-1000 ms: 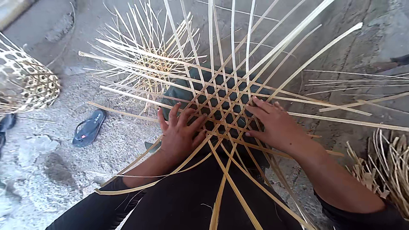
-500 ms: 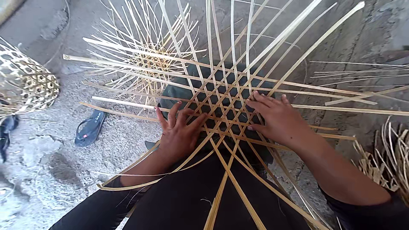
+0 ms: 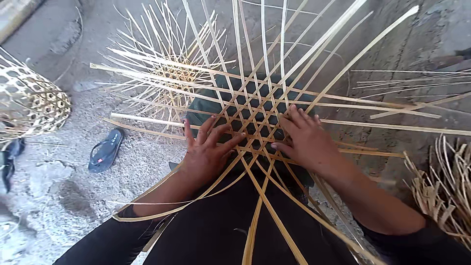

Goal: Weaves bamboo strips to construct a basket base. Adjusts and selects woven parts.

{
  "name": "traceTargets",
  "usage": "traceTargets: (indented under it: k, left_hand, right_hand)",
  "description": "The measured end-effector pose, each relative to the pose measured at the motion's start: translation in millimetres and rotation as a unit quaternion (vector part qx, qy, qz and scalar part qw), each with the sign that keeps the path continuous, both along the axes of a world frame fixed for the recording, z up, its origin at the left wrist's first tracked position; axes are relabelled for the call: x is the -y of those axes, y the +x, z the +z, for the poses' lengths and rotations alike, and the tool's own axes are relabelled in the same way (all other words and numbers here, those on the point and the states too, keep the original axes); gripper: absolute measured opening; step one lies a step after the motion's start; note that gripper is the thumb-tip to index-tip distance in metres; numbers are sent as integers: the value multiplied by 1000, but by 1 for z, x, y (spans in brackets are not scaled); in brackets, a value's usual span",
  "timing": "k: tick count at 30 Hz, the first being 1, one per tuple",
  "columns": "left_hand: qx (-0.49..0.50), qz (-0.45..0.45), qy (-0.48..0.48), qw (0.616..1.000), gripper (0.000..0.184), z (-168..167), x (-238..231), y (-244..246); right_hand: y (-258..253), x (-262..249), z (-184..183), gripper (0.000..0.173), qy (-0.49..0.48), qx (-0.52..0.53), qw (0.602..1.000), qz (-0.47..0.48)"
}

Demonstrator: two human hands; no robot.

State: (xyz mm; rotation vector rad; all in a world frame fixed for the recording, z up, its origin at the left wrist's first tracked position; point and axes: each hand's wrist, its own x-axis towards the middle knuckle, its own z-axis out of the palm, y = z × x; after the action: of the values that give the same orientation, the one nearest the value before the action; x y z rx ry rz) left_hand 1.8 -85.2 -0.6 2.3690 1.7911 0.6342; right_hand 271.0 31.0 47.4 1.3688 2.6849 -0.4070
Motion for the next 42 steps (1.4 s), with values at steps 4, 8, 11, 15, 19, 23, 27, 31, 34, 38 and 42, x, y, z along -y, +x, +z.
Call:
traceTargets:
  k: [4,8,11,15,19,23,27,31,34,38,42]
  left_hand:
    - [-12,-71,-24,997,31,3,0,6]
    - [-41,-84,-50,994,34,7,-2,8]
    - [-29,-52,-19,998,30,11,0,5]
    - [-29,-15,-9,999,33,3,3,5]
    - [-57,-11,3,998,56,-4,5,6]
    - [-59,0,9,998,59,-8,5,5]
    - [-57,1,14,998,58,-9,7,6]
    - [-65,-7,22,998,56,-9,8,7]
    - [-79,-18,17,997,55,-6,8,7]
    - [-100,-62,-35,992,62,8,1,4]
    - [-114,-122,-145,975,59,35,-13,3]
  right_hand:
    - [-11,11,-18,83,44,25,999,-18]
    - [-1,-2,-2,88,-17,8,1000,19]
    - [11,-10,11,110,-70,39,995,51]
    - [3,-6,13,114,-74,83,993,30]
    - [-4,-5,12,114,-89,118,989,26]
    - [-2,-6,5,117,-77,119,989,39]
    - [0,-10,2,117,-83,121,988,54]
    - [1,-14,4,116,-92,133,985,62]
    - [0,-12,3,117,-88,136,985,62]
    - [-9,-2,20,103,-81,113,990,33]
    - [-46,14,-8,78,89,-102,991,20]
